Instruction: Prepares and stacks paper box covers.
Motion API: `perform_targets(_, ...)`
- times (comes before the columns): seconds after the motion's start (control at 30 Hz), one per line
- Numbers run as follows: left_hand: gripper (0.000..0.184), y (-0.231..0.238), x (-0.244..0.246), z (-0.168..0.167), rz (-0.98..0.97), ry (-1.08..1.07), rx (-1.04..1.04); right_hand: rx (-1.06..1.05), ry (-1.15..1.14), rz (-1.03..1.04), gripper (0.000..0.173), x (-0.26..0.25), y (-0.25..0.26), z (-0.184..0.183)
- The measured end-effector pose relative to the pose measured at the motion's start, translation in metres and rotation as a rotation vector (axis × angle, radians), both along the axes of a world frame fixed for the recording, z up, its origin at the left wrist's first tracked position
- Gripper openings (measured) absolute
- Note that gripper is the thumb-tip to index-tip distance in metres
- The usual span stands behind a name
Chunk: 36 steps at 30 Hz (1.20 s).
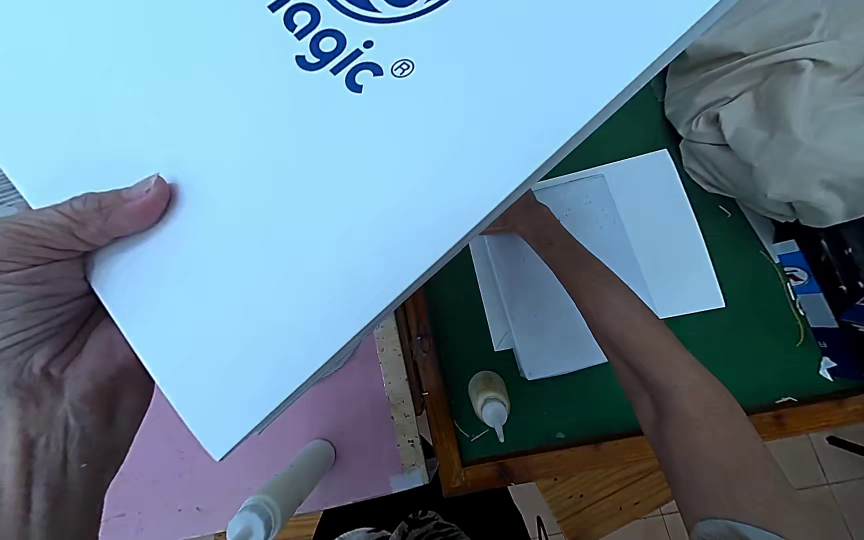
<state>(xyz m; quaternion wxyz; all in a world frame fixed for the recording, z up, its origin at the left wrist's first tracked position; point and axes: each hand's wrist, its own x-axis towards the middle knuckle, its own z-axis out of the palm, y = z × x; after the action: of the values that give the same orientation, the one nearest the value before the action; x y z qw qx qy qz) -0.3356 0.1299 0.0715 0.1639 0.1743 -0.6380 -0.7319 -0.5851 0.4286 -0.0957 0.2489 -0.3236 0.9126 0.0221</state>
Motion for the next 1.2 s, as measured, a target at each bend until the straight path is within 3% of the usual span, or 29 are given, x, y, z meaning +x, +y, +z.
perform_targets(0.2,0.032,0.002,-0.002,0.0,0.06,0.019,-0.044,-0.013,0.022,0.07,0.063,-0.009,-0.007,-0.015)
perform_targets(0.4,0.031,0.003,-0.001,0.008,0.054,0.003,0.023,0.003,-0.051,0.1,0.059,0.004,-0.001,0.012)
perform_targets(0.73,0.031,-0.011,0.003,0.002,0.013,0.029,0.032,0.097,-0.085,0.085,0.058,0.024,0.047,0.009)
perform_targets(0.9,0.03,-0.005,-0.001,-0.001,0.0,0.044,0.037,0.064,-0.052,-0.019,0.088,0.02,0.083,0.003)
perform_targets(1.03,0.032,-0.005,0.0,-0.012,-0.042,0.029,0.044,-0.024,-0.074,-0.066,0.089,0.018,0.094,-0.003)
perform_targets(1.2,0.033,-0.009,-0.003,-0.016,-0.129,0.051,0.08,0.024,-0.042,-0.055,0.093,0.028,0.096,0.004)
